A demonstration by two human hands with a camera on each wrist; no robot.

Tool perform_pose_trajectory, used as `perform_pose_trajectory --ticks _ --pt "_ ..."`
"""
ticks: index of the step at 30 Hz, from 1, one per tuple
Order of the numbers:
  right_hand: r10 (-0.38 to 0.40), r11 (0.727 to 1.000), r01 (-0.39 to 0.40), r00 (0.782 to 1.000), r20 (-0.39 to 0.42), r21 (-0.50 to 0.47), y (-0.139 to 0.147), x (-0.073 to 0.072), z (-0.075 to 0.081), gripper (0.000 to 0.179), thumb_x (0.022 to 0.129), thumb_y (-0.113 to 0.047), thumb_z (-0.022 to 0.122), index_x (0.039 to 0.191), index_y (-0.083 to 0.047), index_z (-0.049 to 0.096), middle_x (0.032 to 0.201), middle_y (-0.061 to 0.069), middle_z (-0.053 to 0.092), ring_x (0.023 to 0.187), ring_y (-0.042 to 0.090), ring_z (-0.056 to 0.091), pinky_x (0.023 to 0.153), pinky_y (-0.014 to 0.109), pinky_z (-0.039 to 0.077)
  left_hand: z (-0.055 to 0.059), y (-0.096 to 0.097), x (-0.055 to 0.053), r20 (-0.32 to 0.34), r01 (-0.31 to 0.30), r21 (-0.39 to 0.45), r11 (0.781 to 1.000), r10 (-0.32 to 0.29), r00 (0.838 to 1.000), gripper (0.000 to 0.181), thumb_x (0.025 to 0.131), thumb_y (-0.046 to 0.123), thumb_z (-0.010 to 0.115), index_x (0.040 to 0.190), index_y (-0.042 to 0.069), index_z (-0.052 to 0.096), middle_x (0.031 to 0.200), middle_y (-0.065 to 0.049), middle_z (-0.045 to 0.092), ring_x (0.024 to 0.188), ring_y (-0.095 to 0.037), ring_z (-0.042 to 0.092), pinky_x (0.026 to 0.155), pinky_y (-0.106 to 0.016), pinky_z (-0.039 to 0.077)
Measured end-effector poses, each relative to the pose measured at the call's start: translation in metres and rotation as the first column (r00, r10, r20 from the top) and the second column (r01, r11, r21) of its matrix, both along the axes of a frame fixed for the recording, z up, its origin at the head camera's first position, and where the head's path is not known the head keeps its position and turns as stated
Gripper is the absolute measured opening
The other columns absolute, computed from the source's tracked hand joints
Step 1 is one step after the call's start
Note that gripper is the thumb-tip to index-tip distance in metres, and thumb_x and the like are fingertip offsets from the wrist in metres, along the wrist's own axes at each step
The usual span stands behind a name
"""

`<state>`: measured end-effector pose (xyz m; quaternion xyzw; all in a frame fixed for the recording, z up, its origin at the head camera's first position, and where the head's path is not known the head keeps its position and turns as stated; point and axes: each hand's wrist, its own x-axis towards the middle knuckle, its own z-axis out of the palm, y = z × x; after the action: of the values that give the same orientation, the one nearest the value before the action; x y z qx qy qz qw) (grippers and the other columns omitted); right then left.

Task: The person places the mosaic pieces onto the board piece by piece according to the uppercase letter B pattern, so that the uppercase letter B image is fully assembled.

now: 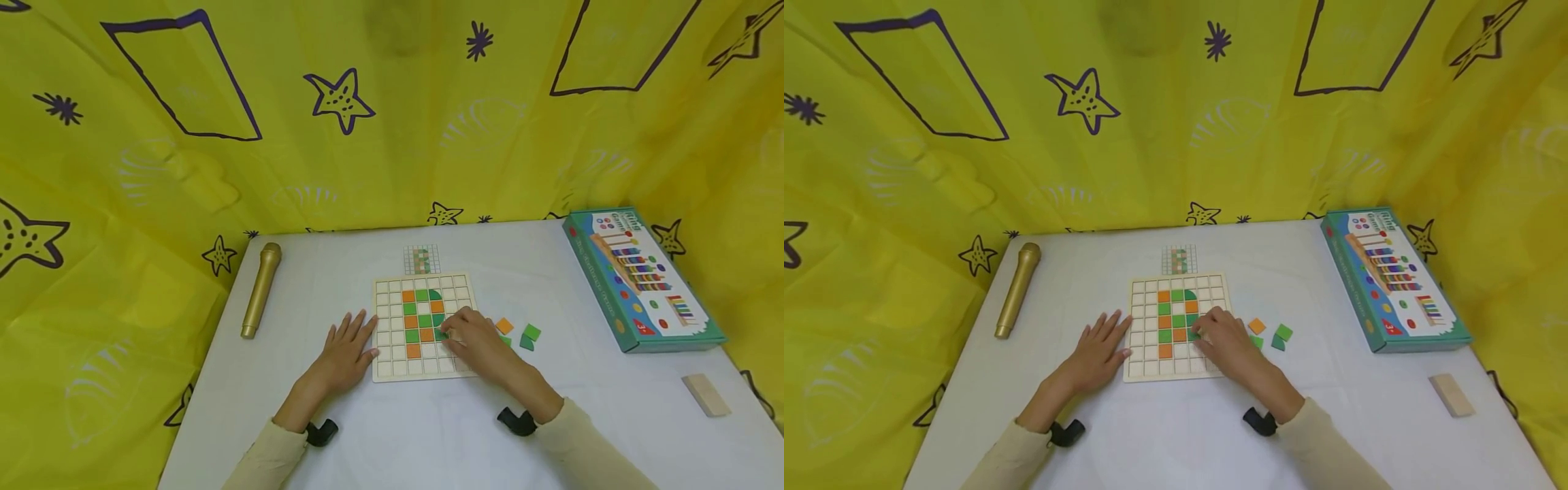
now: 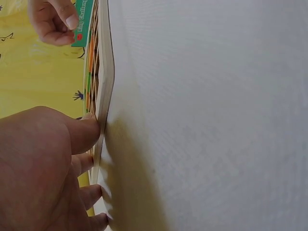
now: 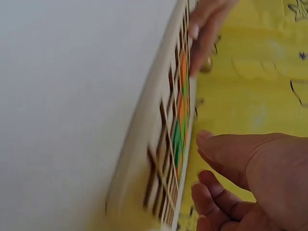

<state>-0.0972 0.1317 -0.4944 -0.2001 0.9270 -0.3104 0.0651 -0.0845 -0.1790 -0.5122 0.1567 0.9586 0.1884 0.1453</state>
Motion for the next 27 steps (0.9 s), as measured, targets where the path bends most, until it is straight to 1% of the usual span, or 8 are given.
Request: perform_pose_trajectory --ticks 4,7,11,15,17,19,24,27 --pt "-0.096 0.995 0.095 0.995 0.016 0.02 0.035 -0.006 0.008 0.022 0.099 -0.013 0.075 0.119 -0.008 0.073 0.118 0.009 0.063 0.115 0.032 0.058 0.09 0.046 0.041 0.0 -0.001 0.001 -0.001 0.002 0.018 1.0 -0.002 1.0 0.067 0.111 0.041 0.049 0.17 0.018 0.025 0.177 -0.014 0.015 0.163 -0.043 0.006 0.127 -0.069 0.008" --pt "-0.134 0.99 0.132 0.99 0.04 0.053 0.065 -0.01 0.012 0.023 0.1 -0.014 0.072 0.122 -0.004 0.07 0.119 0.017 0.064 0.113 0.038 0.059 0.089 0.054 0.042 -0.001 -0.001 0.001 -0.01 0.002 0.035 0.999 -0.002 1.0 0.067 0.111 0.039 0.05 0.169 0.017 0.026 0.177 -0.015 0.016 0.163 -0.044 0.007 0.126 -0.07 0.007" --pt "-0.172 0.98 0.156 0.976 0.131 0.121 0.107 -0.014 0.014 0.029 0.103 -0.016 0.068 0.126 0.001 0.063 0.119 0.024 0.061 0.112 0.045 0.056 0.088 0.063 0.043 0.001 -0.001 0.002 -0.021 0.006 0.047 0.999 -0.005 1.0 0.066 0.111 0.037 0.051 0.169 0.014 0.027 0.176 -0.017 0.018 0.162 -0.046 0.009 0.126 -0.071 0.008" --pt "-0.184 0.977 0.151 0.953 0.241 0.15 0.137 -0.016 0.013 0.033 0.102 -0.015 0.067 0.128 0.003 0.059 0.118 0.027 0.057 0.11 0.045 0.055 0.091 0.064 0.047 0.003 0.0 0.002 -0.016 0.008 0.031 0.999 -0.007 1.0 0.066 0.112 0.038 0.05 0.169 0.015 0.027 0.176 -0.017 0.017 0.163 -0.045 0.008 0.126 -0.069 0.009" --pt "-0.172 0.981 0.139 0.947 0.27 0.138 0.146 -0.016 0.011 0.033 0.101 -0.014 0.068 0.126 0.004 0.058 0.116 0.027 0.056 0.107 0.043 0.056 0.091 0.062 0.049 0.004 0.0 0.002 -0.008 0.005 0.023 1.0 -0.005 1.0 0.066 0.112 0.039 0.05 0.169 0.016 0.026 0.176 -0.016 0.016 0.163 -0.044 0.008 0.127 -0.069 0.009" --pt "-0.168 0.982 0.137 0.946 0.277 0.126 0.149 -0.018 0.009 0.031 0.1 -0.014 0.068 0.125 0.003 0.058 0.114 0.025 0.056 0.105 0.04 0.056 0.091 0.059 0.051 0.005 0.0 0.002 -0.002 0.002 0.013 1.0 -0.002 1.0 0.067 0.112 0.04 0.049 0.17 0.017 0.025 0.177 -0.014 0.015 0.163 -0.043 0.007 0.127 -0.068 0.008" --pt "-0.187 0.98 0.166 0.953 0.239 0.106 0.148 -0.02 0.005 0.025 0.103 -0.013 0.065 0.123 0.002 0.06 0.111 0.021 0.056 0.102 0.035 0.056 0.091 0.055 0.05 0.004 0.001 0.001 -0.002 0.0 -0.001 1.0 0.0 1.0 0.067 0.112 0.043 0.047 0.17 0.019 0.023 0.177 -0.012 0.013 0.164 -0.041 0.005 0.128 -0.067 0.007" --pt "-0.198 0.979 0.181 0.953 0.228 0.092 0.146 -0.021 0.004 0.027 0.102 -0.014 0.066 0.124 0.003 0.062 0.112 0.021 0.058 0.103 0.035 0.057 0.091 0.055 0.05 0.002 0.001 0.0 -0.003 0.001 0.004 1.0 -0.001 1.0 0.067 0.112 0.043 0.047 0.17 0.019 0.023 0.177 -0.013 0.013 0.164 -0.041 0.005 0.128 -0.067 0.008"
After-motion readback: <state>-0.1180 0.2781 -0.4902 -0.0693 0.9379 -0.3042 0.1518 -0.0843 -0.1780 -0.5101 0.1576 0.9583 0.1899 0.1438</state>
